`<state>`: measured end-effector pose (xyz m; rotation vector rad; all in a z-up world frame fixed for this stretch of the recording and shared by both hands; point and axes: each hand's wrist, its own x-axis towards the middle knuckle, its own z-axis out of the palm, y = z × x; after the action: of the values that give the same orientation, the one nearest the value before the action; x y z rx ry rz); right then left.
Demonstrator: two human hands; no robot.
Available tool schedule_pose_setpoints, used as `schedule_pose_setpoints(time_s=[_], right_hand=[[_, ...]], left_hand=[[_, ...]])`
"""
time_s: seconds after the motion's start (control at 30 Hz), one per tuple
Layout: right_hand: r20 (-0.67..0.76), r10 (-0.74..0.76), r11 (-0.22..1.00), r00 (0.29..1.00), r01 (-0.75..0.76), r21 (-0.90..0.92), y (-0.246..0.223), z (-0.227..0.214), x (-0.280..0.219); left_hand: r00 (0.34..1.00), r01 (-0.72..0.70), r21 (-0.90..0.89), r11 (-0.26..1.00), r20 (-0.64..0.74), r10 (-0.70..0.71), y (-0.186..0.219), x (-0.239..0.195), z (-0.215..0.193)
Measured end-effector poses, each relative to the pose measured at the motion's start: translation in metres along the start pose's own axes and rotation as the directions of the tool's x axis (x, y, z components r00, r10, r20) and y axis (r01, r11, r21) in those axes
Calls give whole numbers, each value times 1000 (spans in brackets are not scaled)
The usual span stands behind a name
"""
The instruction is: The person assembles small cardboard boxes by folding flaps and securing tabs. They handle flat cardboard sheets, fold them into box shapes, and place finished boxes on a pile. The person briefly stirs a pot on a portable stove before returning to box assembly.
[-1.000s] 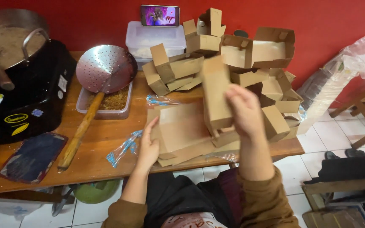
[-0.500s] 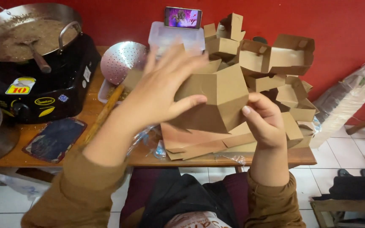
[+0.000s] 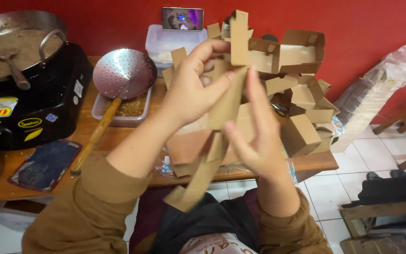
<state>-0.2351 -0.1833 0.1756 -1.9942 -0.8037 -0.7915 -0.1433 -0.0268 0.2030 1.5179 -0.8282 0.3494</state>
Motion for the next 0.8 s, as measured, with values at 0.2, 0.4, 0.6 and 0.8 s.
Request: schedule_pose_setpoints(time_s=[0.2, 0.4, 0.6, 0.8], right_hand=[[-57, -73, 964, 996, 55, -260, 16, 27, 6], [-122, -139, 935, 983, 90, -343, 31, 31, 0], [-81, -67, 706, 995, -10, -708, 56, 10, -28], [-288, -264, 854, 920, 83, -514, 30, 7, -35]], left_hand=[[913, 406, 104, 908, -70, -401, 37, 5, 2], [807, 589, -125, 799, 29, -590, -49, 5, -28], [819, 571, -184, 800, 182, -544, -78, -43, -17], [981, -26, 245, 969, -178, 71, -63, -92, 38]])
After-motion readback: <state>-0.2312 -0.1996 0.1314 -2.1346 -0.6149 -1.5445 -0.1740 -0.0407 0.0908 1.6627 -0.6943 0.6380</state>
